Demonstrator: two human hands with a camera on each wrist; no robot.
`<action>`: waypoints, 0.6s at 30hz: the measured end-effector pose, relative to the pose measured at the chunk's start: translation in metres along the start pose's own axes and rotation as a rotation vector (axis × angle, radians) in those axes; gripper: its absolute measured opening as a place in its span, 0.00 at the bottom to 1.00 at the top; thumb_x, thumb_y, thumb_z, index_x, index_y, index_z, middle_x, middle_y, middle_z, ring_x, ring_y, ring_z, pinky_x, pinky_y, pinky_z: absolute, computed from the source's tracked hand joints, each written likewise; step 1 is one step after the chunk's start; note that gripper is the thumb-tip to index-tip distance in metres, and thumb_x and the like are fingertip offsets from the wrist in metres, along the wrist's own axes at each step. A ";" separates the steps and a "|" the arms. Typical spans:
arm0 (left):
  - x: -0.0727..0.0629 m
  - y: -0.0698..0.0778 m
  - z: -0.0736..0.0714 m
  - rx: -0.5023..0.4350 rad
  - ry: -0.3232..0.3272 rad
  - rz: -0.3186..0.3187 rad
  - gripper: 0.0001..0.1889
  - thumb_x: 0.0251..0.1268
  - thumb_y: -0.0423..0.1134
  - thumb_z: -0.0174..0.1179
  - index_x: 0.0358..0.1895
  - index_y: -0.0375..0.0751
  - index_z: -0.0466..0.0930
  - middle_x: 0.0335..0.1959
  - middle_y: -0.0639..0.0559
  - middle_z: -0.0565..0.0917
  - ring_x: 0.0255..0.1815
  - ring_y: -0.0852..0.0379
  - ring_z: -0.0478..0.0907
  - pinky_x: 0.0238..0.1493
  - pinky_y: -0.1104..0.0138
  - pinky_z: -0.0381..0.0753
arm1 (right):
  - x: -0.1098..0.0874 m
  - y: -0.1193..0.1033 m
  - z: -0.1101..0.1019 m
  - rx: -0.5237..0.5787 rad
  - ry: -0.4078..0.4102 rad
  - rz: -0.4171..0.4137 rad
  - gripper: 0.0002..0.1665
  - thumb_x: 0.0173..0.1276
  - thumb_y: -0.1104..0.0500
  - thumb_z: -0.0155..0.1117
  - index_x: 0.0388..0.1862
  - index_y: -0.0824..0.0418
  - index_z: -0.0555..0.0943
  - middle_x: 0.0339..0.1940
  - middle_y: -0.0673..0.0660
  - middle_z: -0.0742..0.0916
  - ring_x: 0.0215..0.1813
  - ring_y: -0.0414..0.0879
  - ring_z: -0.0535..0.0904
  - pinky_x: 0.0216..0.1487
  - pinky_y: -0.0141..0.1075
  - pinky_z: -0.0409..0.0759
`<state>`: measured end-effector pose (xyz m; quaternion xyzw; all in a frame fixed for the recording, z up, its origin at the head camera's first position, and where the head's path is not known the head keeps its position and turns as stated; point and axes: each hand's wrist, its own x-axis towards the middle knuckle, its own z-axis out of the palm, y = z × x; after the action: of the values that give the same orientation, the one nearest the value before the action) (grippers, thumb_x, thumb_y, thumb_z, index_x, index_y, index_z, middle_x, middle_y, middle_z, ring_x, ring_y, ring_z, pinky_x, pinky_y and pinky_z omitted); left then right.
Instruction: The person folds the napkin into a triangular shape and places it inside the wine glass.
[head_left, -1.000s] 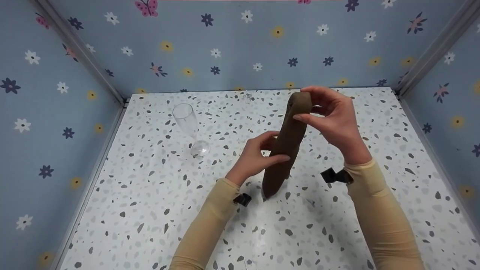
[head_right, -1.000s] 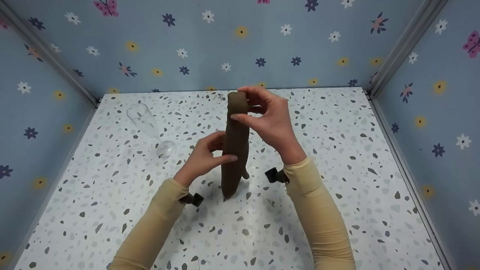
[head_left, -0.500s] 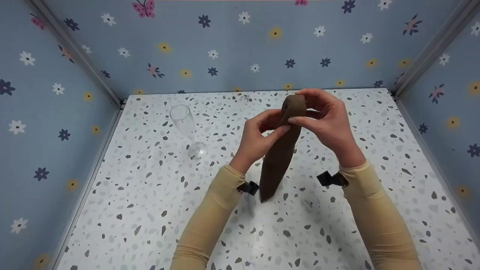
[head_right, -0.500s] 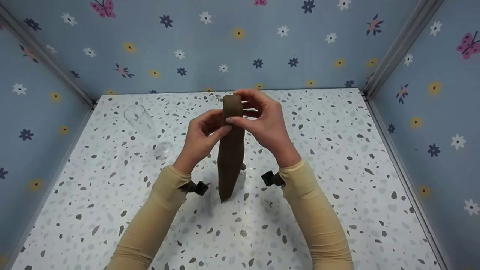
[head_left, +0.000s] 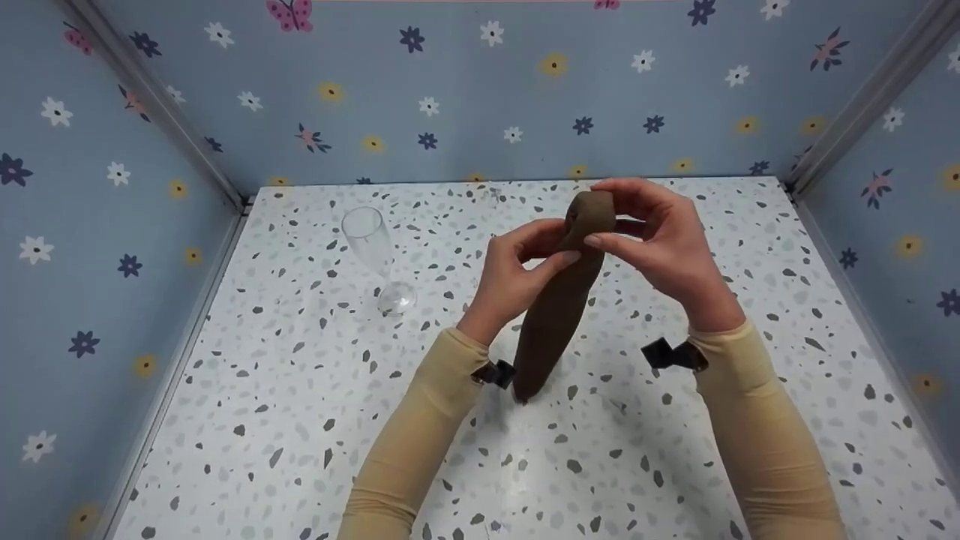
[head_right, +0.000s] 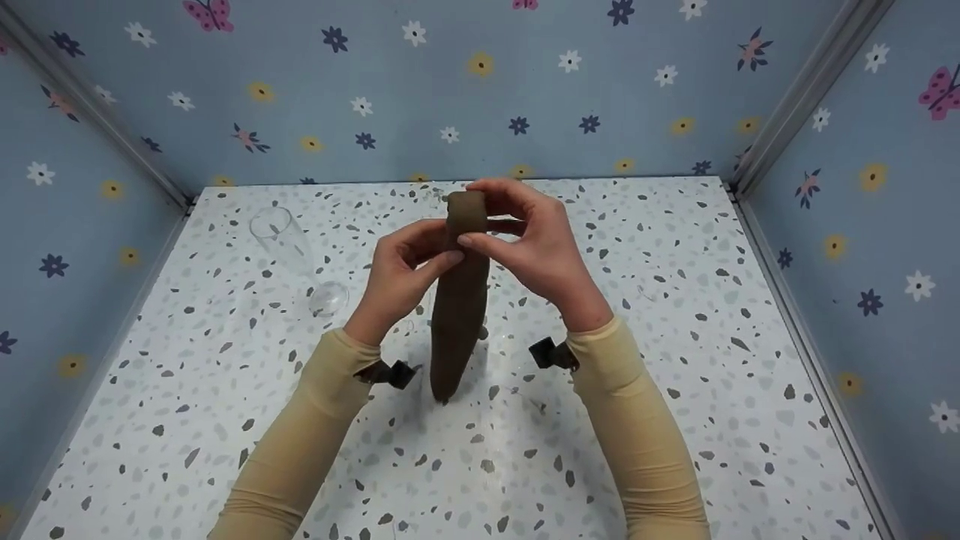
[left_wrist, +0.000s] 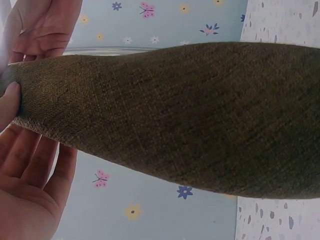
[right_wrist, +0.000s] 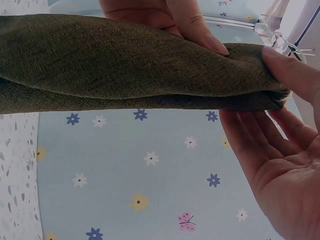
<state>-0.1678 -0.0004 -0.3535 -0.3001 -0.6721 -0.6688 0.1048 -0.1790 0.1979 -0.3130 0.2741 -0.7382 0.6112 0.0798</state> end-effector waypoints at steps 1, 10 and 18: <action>0.000 -0.001 0.000 0.000 0.000 0.000 0.15 0.61 0.27 0.63 0.51 0.27 0.78 0.42 0.41 0.84 0.43 0.53 0.82 0.47 0.59 0.80 | 0.000 0.000 0.000 -0.011 0.004 0.002 0.27 0.56 0.73 0.70 0.56 0.68 0.78 0.47 0.63 0.83 0.49 0.52 0.79 0.49 0.39 0.79; -0.002 -0.003 -0.007 -0.049 -0.016 -0.094 0.18 0.58 0.30 0.66 0.53 0.30 0.78 0.45 0.45 0.84 0.46 0.55 0.81 0.50 0.60 0.78 | -0.001 0.007 0.004 -0.030 0.021 -0.043 0.26 0.56 0.74 0.69 0.55 0.67 0.78 0.45 0.63 0.83 0.47 0.52 0.80 0.48 0.38 0.80; -0.015 0.002 -0.023 -0.036 0.004 -0.204 0.16 0.63 0.30 0.62 0.53 0.29 0.77 0.48 0.39 0.81 0.48 0.46 0.80 0.48 0.56 0.80 | -0.001 0.011 0.001 -0.021 0.024 -0.077 0.27 0.55 0.74 0.70 0.55 0.67 0.78 0.46 0.64 0.83 0.47 0.53 0.80 0.49 0.39 0.79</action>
<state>-0.1608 -0.0268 -0.3577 -0.2307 -0.6867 -0.6886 0.0321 -0.1837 0.1987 -0.3232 0.2941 -0.7325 0.6032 0.1148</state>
